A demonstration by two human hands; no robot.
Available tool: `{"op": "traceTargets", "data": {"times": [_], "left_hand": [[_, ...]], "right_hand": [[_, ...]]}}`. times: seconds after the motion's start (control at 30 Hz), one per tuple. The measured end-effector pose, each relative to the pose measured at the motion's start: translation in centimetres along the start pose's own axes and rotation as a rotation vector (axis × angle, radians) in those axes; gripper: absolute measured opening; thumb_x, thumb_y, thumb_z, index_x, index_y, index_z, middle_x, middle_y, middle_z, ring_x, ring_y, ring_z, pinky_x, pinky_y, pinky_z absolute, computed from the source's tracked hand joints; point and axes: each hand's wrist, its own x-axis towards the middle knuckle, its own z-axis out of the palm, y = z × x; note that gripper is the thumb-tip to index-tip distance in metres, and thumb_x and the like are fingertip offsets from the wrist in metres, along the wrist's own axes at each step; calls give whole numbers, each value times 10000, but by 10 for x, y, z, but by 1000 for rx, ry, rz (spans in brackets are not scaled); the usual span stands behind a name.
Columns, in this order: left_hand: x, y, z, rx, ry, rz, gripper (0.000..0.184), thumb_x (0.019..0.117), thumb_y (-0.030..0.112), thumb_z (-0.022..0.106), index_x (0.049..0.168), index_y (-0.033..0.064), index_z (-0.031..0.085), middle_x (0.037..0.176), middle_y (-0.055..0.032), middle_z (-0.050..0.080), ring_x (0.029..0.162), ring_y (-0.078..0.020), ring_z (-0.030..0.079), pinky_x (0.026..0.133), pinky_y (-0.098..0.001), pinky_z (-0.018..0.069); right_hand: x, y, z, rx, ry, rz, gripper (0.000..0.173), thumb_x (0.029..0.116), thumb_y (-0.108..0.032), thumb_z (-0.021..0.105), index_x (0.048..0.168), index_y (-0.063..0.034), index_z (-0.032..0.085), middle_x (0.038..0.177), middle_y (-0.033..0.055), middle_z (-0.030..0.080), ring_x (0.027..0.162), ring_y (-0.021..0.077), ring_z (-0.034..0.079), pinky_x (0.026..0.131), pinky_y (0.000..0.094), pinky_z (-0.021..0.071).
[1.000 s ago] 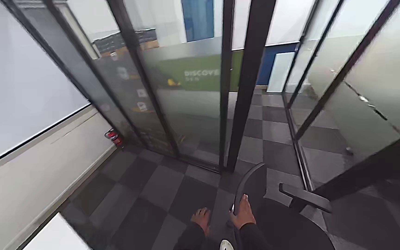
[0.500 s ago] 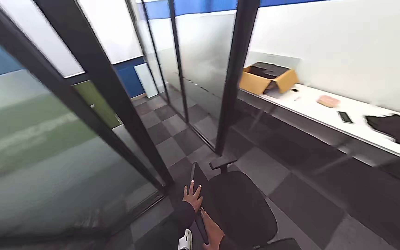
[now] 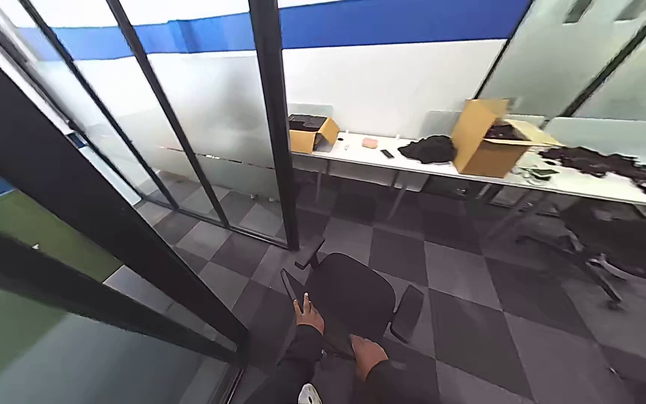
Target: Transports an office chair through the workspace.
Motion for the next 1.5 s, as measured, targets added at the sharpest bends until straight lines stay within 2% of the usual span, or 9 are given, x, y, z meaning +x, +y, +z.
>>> {"op": "traceTargets", "data": {"times": [0.13,0.23,0.3,0.57,0.7,0.77,0.87,1.17,1.5], "left_hand": [[-16,12,5,28,-33,38,439,1070,123,426,1478,-10,518,1630,-176,402,1586,-402,161,1240,-707,61],[-33,20,11,69,-50,73,395,1072,128,456,1424,-5,574,1554,-217,490,1514,-419,341,1229,-715,125],[-49,25,19,71,-62,83,357,1046,144,516,1364,38,639,1499,-191,557,1472,-397,416,1222,-709,167],[-148,38,73,119,-75,232,389,1023,130,548,1406,105,615,1489,-123,583,1467,-335,440,1225,-623,262],[-186,37,90,184,-73,277,557,866,292,756,1398,187,631,1437,-117,621,1410,-350,499,1164,-613,371],[-195,26,103,225,-95,235,451,928,252,702,1367,156,660,1416,-157,631,1385,-380,522,1156,-637,369],[-217,17,121,329,-101,238,499,862,354,740,1311,143,690,1364,-166,661,1316,-384,582,1116,-649,410],[-281,-24,163,437,-72,358,551,844,391,761,1288,74,688,1334,-176,676,1295,-368,600,1130,-612,404],[-339,-86,217,589,-4,519,723,745,576,773,1318,144,684,1337,-138,681,1293,-342,603,1143,-603,385]], "right_hand": [[-18,9,13,-5,82,80,531,812,-204,766,1310,-79,631,1223,169,712,1143,380,677,951,610,527],[-33,17,22,7,91,104,519,814,-192,773,1302,-77,640,1231,184,705,1162,398,661,964,630,509],[-48,21,33,3,96,117,524,806,-181,774,1301,-74,639,1233,192,700,1163,402,656,970,632,500],[-137,33,90,23,142,206,499,807,-200,789,1277,-77,678,1223,189,709,1173,404,648,1045,651,439],[-184,49,119,-38,150,258,492,796,-195,788,1265,-92,685,1232,162,709,1187,373,642,1048,621,442],[-210,48,134,-23,144,261,467,818,-176,779,1266,-84,685,1238,168,706,1191,379,640,1057,617,435],[-244,44,162,36,172,269,385,858,-127,738,1238,-79,698,1205,179,714,1177,389,643,1066,626,427],[-321,-36,236,83,182,415,453,802,-159,770,1245,-112,690,1208,137,716,1164,353,650,1037,592,447],[-407,-157,318,239,200,548,458,825,-156,755,1270,-88,668,1232,150,703,1195,356,634,1045,594,437]]}}
